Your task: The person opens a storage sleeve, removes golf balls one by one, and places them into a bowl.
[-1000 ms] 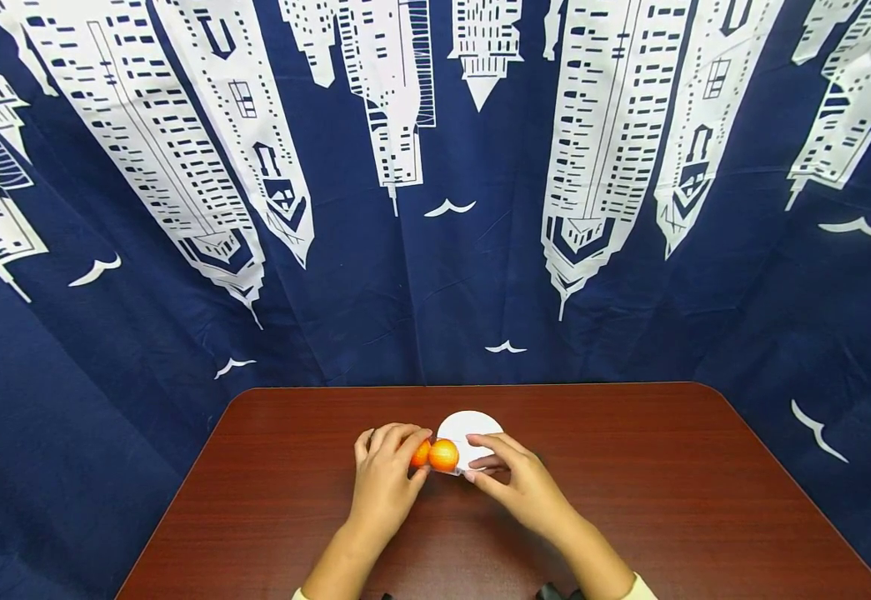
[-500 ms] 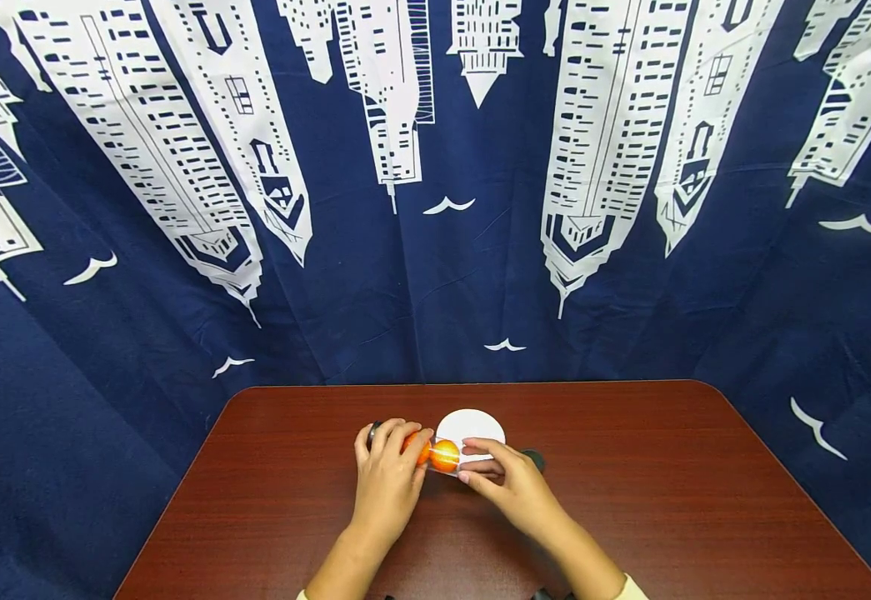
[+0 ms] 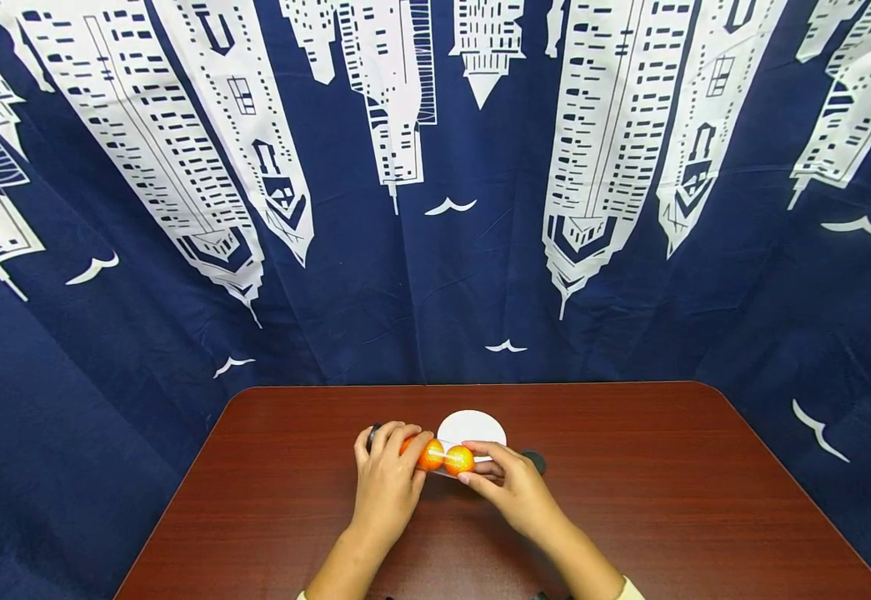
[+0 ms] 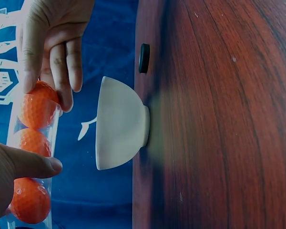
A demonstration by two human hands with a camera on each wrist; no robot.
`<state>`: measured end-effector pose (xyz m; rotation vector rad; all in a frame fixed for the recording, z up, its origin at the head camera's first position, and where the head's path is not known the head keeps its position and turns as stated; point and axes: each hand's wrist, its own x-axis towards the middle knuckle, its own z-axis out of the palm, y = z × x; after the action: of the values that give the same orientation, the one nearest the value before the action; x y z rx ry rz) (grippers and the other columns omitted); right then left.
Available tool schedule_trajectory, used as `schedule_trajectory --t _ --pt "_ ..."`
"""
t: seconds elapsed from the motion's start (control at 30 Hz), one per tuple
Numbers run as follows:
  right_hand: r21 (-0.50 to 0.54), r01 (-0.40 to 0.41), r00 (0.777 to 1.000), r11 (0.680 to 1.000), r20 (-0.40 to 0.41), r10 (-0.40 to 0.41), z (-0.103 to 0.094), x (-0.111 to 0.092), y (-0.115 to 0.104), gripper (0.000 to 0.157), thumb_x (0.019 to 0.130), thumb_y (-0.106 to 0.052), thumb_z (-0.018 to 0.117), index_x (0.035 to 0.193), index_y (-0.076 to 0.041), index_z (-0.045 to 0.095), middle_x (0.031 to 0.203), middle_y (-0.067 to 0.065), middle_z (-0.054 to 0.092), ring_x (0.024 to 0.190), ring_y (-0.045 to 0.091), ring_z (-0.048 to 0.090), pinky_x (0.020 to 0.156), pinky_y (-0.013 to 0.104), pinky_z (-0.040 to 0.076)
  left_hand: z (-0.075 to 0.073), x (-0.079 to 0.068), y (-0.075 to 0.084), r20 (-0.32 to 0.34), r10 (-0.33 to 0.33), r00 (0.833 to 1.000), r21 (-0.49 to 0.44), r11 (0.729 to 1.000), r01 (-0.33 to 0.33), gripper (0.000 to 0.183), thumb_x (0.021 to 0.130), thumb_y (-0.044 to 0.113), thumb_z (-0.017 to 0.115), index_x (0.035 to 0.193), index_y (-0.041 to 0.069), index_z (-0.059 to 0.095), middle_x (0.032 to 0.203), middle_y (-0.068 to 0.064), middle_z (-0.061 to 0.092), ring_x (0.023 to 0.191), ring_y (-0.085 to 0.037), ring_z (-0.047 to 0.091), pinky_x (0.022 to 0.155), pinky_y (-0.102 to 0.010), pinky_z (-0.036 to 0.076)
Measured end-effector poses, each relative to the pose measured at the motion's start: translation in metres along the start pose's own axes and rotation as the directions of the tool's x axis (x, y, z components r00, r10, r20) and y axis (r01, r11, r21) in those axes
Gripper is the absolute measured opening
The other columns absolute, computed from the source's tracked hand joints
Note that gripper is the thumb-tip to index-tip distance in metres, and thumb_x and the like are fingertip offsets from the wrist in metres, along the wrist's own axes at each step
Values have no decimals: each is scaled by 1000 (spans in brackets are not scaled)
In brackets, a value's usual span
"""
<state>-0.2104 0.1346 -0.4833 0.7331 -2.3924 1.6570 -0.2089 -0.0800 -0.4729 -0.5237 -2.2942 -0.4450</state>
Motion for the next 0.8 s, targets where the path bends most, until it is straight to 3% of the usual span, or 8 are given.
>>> schedule_trajectory --t 0.4,0.8 --pt "-16 33 999 999 -14 -33 -1 0 -3 44 91 -22 75 131 -8 64 121 13 70 101 21 75 84 19 58 2 -2 -2 -13 -20 1000 1 1000 20 61 58 12 98 113 22 72 113 2 68 114 -24 55 100 -56 35" --pt "-25 88 994 996 -62 -89 -5 2 -7 45 91 -17 75 132 -4 62 120 12 69 102 19 74 84 23 59 4 -3 -2 42 -159 986 -113 980 163 58 62 13 96 113 23 70 115 4 67 114 -23 56 100 -55 38"
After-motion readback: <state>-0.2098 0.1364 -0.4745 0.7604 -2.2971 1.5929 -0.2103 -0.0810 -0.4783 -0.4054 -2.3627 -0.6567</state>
